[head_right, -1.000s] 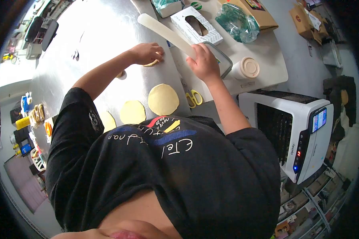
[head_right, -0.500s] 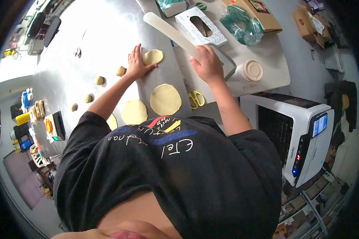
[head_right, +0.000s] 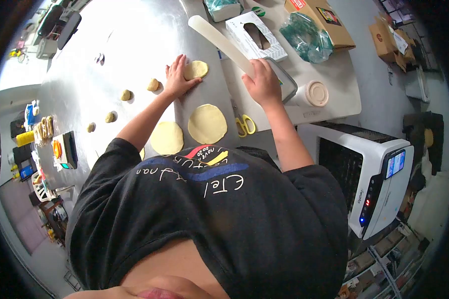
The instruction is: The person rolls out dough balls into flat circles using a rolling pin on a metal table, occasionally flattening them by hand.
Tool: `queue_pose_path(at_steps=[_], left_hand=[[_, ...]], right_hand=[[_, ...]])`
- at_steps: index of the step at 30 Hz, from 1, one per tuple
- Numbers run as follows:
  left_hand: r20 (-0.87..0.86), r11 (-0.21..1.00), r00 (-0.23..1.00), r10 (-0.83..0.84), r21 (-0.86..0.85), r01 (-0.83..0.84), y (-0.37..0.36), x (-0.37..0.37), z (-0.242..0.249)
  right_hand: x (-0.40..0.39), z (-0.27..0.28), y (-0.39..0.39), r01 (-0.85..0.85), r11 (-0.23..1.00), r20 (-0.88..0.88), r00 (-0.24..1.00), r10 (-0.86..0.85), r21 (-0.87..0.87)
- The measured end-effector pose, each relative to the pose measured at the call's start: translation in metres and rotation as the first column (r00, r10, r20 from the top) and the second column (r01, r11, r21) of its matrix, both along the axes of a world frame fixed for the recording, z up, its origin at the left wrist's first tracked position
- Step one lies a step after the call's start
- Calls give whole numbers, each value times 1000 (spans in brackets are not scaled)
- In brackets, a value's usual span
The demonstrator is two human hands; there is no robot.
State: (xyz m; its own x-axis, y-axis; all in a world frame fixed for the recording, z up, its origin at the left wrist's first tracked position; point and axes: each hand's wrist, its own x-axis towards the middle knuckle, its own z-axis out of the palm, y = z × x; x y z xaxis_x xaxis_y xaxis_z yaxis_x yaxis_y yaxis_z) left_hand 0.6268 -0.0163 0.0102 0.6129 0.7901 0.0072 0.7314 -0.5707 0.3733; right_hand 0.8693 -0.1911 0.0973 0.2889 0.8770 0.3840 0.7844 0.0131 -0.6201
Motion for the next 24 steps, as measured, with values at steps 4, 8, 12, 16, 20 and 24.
queue_pose_path(at_steps=[4, 8, 12, 16, 20, 24], left_hand=[[39, 998, 999, 17, 66, -19, -5, 4, 2], [6, 997, 1000, -27, 69, 26, -8, 4, 8], [-41, 996, 996, 74, 50, -72, -21, 21, 15], [-23, 986, 987, 159, 48, -158, -18, 30, 6], [29, 995, 995, 91, 32, -92, -15, 24, 17], [20, 998, 997, 69, 9, -69, -12, 23, 18]], right_hand=[[2, -6, 2, -1, 994, 69, 998, -6, 105], [2, -2, 3, 2, 996, 72, 997, -8, 84], [0, 1, 1, 2, 1000, 10, 1000, -3, 28], [2, -3, 1, -19, 998, -5, 1000, 19, 53], [2, -4, 1, -35, 998, 12, 999, 35, 57], [2, -4, 0, -33, 996, 21, 999, 31, 78]])
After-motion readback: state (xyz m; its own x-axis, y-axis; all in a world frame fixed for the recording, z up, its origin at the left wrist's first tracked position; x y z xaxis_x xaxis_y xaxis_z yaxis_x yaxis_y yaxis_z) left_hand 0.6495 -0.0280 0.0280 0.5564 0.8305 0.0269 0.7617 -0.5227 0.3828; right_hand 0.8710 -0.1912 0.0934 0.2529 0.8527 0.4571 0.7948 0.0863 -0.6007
